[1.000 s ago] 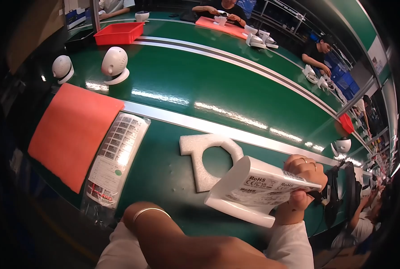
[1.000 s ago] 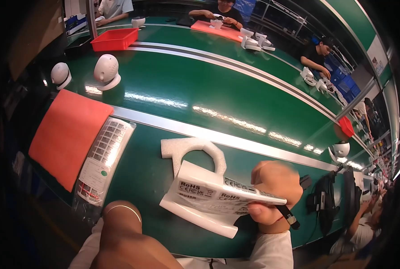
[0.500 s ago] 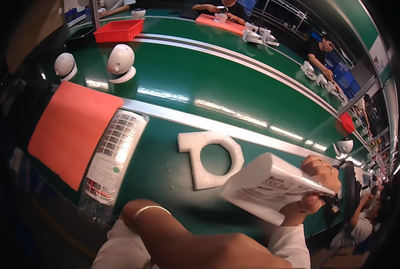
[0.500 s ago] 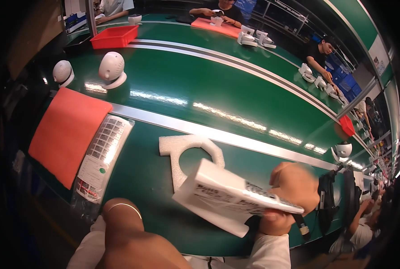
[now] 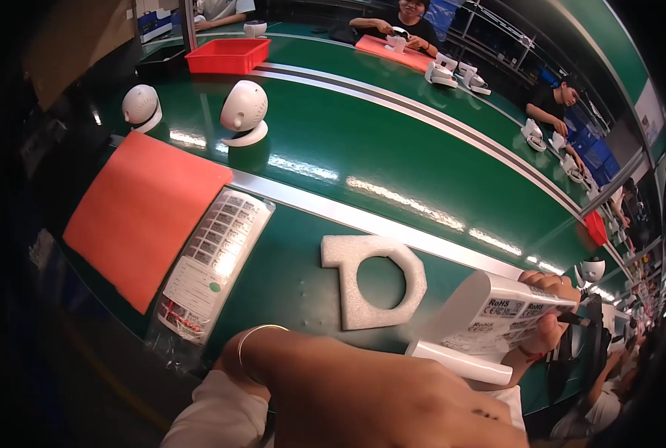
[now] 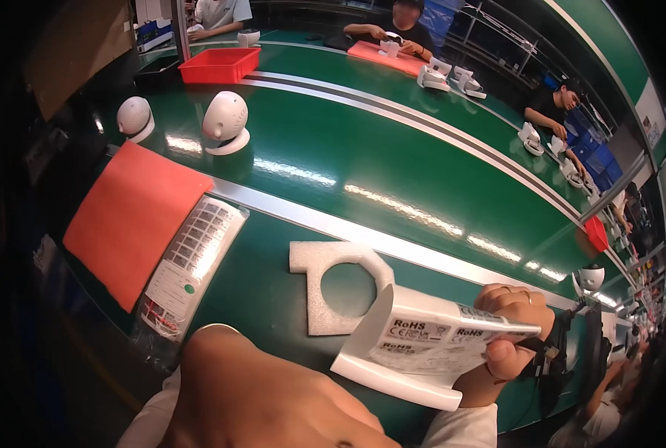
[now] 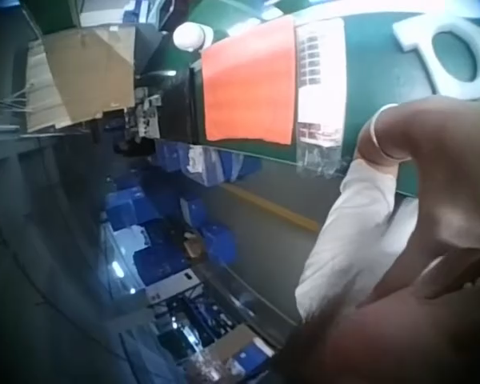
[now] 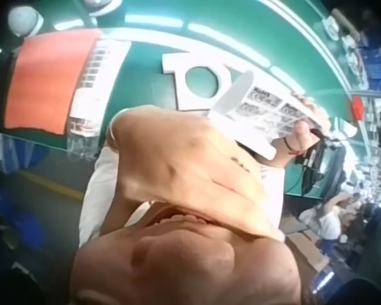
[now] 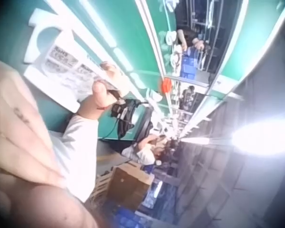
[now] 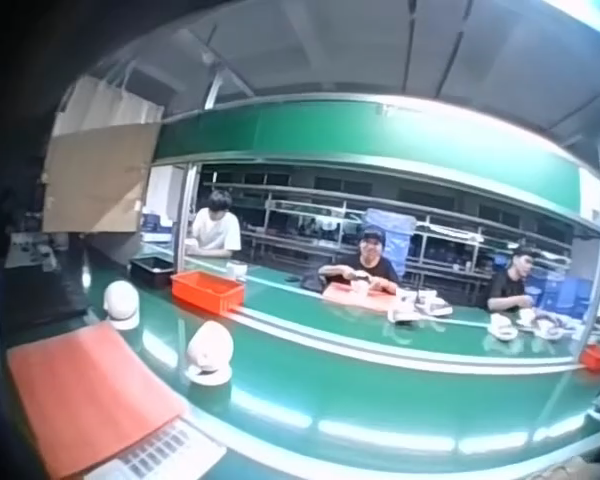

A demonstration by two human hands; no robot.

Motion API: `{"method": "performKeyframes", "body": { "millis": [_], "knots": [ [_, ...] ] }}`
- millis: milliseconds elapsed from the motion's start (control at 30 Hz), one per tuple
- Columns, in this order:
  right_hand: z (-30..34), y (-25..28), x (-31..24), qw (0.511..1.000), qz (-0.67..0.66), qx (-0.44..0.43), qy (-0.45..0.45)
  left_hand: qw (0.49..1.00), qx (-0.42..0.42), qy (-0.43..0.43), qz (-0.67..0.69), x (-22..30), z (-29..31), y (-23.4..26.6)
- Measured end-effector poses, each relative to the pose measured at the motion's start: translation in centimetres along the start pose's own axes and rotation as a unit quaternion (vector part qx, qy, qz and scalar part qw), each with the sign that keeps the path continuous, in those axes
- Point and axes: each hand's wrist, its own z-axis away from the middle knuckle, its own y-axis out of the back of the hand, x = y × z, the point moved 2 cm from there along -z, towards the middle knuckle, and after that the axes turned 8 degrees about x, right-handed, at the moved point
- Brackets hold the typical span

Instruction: Applying identification and compliance stickers to security camera housings at an assembly line.

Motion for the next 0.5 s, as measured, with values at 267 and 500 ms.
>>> {"method": "performKeyframes", "body": {
  "millis": [267, 500],
  "knots": [
    [-0.2, -2.1, -0.1, 0.998, 0.014, 0.068, 0.008, 0.991, 0.13, -0.007, -0.015, 1.8, 1.2, 0.1],
    [0.5, -0.7, 0.5, 1.0, 0.015, 0.016, -0.005, 0.961, 0.271, -0.018, -0.049, 0.4, 0.7, -0.3]
  ]
}}
